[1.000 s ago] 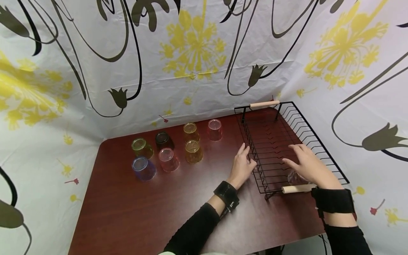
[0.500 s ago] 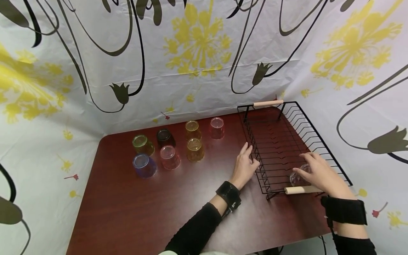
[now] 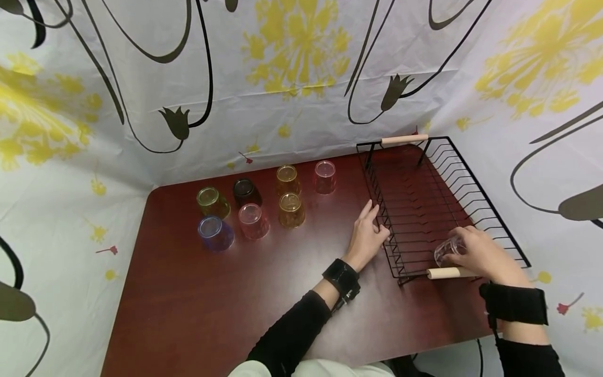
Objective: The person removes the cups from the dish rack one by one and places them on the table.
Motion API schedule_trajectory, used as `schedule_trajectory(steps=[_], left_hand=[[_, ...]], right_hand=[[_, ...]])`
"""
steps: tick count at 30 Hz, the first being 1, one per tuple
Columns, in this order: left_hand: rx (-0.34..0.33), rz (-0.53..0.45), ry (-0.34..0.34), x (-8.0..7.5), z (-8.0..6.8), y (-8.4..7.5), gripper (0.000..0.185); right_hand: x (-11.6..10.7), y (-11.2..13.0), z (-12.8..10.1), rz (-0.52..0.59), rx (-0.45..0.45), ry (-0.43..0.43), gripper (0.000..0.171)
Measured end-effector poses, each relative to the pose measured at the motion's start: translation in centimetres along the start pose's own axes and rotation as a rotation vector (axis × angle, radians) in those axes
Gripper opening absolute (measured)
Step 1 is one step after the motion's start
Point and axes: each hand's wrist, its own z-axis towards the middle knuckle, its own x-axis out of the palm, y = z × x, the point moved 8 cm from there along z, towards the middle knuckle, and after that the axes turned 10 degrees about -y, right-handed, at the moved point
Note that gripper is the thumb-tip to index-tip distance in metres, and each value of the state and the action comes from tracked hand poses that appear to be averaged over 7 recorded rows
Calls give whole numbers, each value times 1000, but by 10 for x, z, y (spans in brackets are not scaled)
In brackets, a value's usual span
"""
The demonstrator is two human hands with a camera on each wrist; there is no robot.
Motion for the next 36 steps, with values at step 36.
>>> schedule_trajectory(steps=[36], left_hand=[[191,199,-30,-18,11,-28,77]], right_hand=[[-56,90,41,7,-209,-211,53]])
